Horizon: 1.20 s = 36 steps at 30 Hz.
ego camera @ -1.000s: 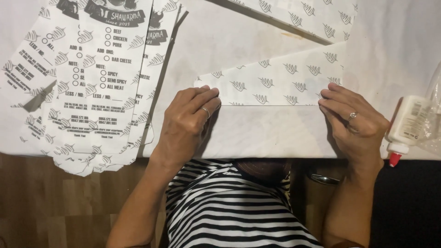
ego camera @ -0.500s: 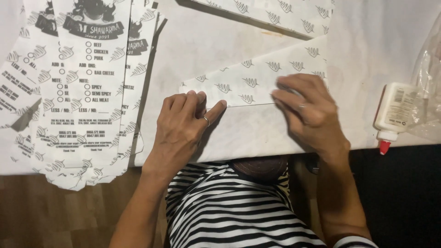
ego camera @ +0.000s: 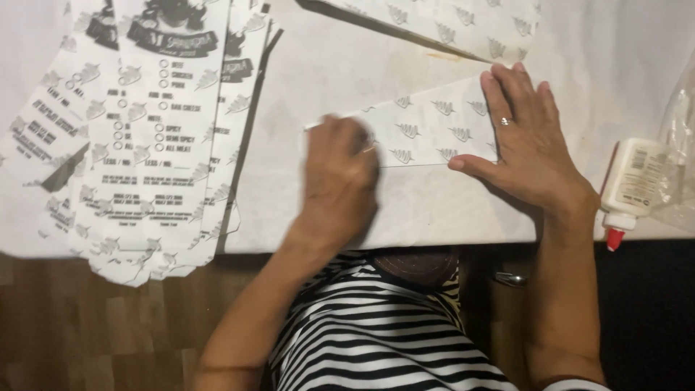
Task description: Applying liquid glue to paper strips and pressing them down to assemble packaging components.
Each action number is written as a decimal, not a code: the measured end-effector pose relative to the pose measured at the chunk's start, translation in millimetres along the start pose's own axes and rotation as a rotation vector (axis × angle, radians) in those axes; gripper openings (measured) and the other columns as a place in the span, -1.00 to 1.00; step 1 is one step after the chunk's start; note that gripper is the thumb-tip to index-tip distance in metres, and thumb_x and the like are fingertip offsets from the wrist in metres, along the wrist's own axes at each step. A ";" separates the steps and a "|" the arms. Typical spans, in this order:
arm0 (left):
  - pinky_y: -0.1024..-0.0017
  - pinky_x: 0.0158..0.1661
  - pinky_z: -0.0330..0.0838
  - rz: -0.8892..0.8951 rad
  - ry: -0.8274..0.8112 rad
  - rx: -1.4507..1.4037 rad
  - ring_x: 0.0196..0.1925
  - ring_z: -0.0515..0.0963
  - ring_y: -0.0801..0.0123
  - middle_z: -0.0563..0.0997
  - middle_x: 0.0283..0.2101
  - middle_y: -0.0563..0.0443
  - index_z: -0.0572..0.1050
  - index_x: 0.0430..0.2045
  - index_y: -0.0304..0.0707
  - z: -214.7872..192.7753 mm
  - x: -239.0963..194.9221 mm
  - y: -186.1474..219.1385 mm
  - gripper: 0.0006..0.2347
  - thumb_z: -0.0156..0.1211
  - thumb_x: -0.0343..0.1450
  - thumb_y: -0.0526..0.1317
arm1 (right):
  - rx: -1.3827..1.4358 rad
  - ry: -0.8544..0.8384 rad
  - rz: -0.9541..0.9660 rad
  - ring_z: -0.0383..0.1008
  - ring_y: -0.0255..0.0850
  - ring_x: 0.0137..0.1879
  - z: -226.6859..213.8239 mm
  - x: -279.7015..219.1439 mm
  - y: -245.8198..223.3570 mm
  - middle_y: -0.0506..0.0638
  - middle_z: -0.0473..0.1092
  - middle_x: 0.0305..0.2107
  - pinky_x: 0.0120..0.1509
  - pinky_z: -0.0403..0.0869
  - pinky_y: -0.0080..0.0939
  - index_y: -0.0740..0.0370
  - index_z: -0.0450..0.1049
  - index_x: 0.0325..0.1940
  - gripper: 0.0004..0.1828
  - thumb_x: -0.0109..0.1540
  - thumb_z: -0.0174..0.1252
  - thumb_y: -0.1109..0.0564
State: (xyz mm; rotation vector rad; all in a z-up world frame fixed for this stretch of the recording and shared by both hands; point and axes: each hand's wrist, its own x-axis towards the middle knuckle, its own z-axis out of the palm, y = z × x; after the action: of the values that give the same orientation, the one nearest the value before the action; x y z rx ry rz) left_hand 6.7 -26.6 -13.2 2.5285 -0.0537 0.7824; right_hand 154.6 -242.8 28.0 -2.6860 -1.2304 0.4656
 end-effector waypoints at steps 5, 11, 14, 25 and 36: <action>0.03 0.56 -0.06 -0.061 -0.480 0.310 0.61 -0.21 -0.15 -0.20 0.56 -0.35 -0.16 0.49 -0.46 37.9 21.1 26.2 -0.37 -0.08 0.47 -0.51 | -0.042 -0.061 0.073 -0.61 -0.03 0.66 1.5 2.4 -2.9 0.13 -0.48 0.58 0.61 -0.53 0.15 0.18 -0.45 0.62 0.20 0.19 -0.13 -0.51; 0.04 0.54 -0.35 -0.237 -0.476 0.268 0.62 -0.30 0.02 -0.25 0.57 -0.27 -0.15 0.50 -0.40 -0.4 -21.8 3.3 -0.26 0.00 0.59 0.14 | -0.070 -0.059 0.098 -0.63 -0.04 0.66 4.7 1.6 3.0 0.07 -0.52 0.58 0.62 -0.54 0.18 0.15 -0.49 0.62 0.19 0.19 -0.16 -0.52; 0.11 0.52 -0.51 -0.362 -0.570 0.318 0.60 -0.47 0.00 -0.46 0.53 -0.33 -0.40 0.46 -0.42 -21.8 -33.6 -4.8 -0.14 -0.50 0.51 0.40 | -0.061 -0.057 0.076 -0.65 -0.04 0.66 2.5 1.4 6.3 0.11 -0.52 0.57 0.62 -0.55 0.14 0.17 -0.51 0.61 0.20 0.19 -0.11 -0.49; -0.17 0.49 -0.27 0.078 -0.544 0.391 0.62 -0.21 -0.11 -0.20 0.57 -0.33 -0.21 0.52 -0.17 0.7 -21.9 19.4 0.17 -0.14 0.30 0.81 | -0.091 0.689 -0.325 0.42 0.13 0.11 -1.3 56.5 12.9 0.37 0.48 0.04 0.10 0.54 0.05 0.56 0.63 0.13 -0.67 0.35 0.48 0.29; 0.42 -0.61 0.36 0.079 -0.267 -0.002 -0.43 0.47 0.25 0.57 -0.36 -0.12 0.33 0.30 -0.42 -48.5 -63.6 39.1 -0.52 0.21 0.43 -0.45 | -0.343 0.654 -0.340 0.52 0.40 0.25 6.8 70.8 30.9 0.41 0.54 0.16 0.33 0.50 0.28 0.48 0.53 0.28 -0.44 0.17 0.29 0.54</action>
State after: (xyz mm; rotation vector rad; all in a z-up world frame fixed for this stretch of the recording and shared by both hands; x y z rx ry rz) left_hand -78.6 -45.1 4.4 2.6264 -0.2440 0.4683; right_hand 217.8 -209.3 -1.8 -2.4479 -1.5797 -0.6696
